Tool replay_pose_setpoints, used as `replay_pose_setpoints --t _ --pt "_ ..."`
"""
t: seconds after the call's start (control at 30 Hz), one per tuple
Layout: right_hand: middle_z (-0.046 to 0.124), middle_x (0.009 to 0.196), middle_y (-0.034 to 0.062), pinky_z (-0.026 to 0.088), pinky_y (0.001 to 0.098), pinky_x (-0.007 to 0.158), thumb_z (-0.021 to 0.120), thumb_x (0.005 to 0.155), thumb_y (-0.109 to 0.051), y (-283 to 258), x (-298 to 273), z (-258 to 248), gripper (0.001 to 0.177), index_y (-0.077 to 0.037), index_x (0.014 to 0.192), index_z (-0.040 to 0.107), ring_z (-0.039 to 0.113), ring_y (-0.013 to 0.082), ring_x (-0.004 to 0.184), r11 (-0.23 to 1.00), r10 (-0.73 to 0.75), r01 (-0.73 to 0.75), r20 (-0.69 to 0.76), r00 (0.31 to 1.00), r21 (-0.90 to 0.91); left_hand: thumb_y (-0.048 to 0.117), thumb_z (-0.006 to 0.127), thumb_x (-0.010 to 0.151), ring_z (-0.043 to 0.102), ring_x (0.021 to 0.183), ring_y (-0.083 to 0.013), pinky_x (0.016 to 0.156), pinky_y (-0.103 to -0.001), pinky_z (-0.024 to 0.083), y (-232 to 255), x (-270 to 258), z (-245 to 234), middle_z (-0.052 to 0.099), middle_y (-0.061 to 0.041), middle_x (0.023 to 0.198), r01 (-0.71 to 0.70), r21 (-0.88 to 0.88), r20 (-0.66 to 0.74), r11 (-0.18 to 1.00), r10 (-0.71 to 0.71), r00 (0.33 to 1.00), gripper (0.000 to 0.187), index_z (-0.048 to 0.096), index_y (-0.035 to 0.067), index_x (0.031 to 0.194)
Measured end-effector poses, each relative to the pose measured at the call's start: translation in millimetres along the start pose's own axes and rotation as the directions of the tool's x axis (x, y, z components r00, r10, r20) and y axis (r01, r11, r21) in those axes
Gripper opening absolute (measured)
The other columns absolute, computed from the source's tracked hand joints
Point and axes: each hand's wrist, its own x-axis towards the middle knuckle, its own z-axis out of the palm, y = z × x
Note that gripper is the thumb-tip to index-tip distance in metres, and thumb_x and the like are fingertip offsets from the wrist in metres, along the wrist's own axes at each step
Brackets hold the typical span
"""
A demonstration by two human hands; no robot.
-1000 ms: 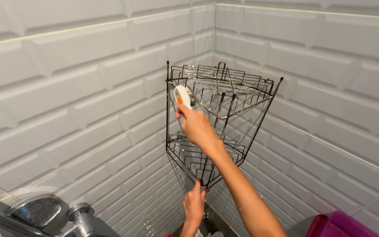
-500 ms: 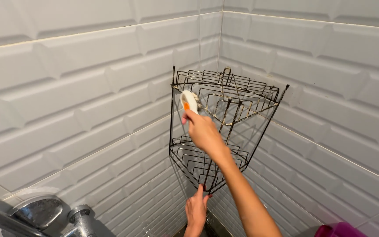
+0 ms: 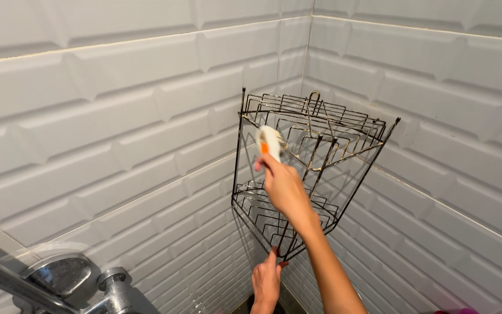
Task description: Scrubbing a metal shower rack with a brush, rinsing it with a handheld shower head, and attempting to mount it back on the wall.
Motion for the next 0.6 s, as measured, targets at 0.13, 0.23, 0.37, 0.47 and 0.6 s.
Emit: replay_pose_setpoints --t 0.13,0.23,0.37,0.47,0.6 --pt "0.062 0.077 0.0102 0.037 0.0402 0.058 0.032 0.104 -0.013 -15.8 7.5 4.0 0.026 -0.020 0.101 0.056 0.044 0.0236 0.058 0.999 -0.026 0.025 0.020 0.999 0.034 0.009 0.064 0.095 0.066 0.082 -0.0424 0.071 -0.053 0.050 -3.7 0.8 4.1 0.075 0.001 0.106 0.002 0.025 0.025 1.000 -0.003 1.000 0.043 0.042 0.021 0.130" --pt "0.068 0.081 0.0133 0.042 0.0405 0.061 0.036 0.104 -0.018 -21.9 -23.6 -17.8 0.025 -0.021 0.106 0.060 0.054 0.0250 0.059 1.000 -0.004 0.004 0.043 0.999 -0.020 0.029 0.072 0.096 0.067 0.079 -0.0452 0.072 -0.056 0.051 -13.9 10.1 17.8 0.073 -0.011 0.091 -0.022 0.058 -0.088 0.998 0.027 0.996 0.047 0.046 0.024 0.135" --pt "0.058 0.067 0.0061 0.039 0.0339 0.047 0.038 0.105 -0.018 -21.8 -56.3 -51.6 0.031 -0.025 0.104 0.068 0.041 0.0167 0.044 0.985 0.167 -0.166 0.015 0.986 -0.044 0.036 0.066 0.101 0.066 0.078 -0.0413 0.074 -0.052 0.052 -8.9 3.2 16.6 0.074 -0.004 0.100 0.034 0.009 -0.005 0.999 -0.034 0.999 0.033 0.047 0.023 0.125" --pt "0.047 0.057 0.0047 0.037 0.0349 0.044 0.034 0.106 -0.019 -37.8 -46.0 -53.6 0.030 -0.024 0.104 0.063 0.038 0.0174 0.043 0.984 0.166 -0.164 0.019 0.986 -0.066 0.031 0.066 0.101 0.065 0.077 -0.0393 0.070 -0.052 0.052 -10.7 5.6 14.1 0.073 -0.006 0.100 0.008 0.009 0.010 1.000 -0.008 1.000 0.034 0.047 0.020 0.127" --pt "0.074 0.106 0.0221 0.049 0.0424 0.063 0.041 0.101 -0.012 -12.8 15.9 -16.9 0.026 -0.021 0.110 0.064 0.064 0.0276 0.063 0.990 -0.111 0.109 -0.016 0.994 -0.094 0.035 0.071 0.098 0.061 0.062 -0.0356 0.057 -0.051 0.050 -18.7 8.1 23.6 0.066 -0.005 0.080 -0.068 0.111 -0.127 0.991 0.082 0.989 0.036 0.049 0.019 0.122"
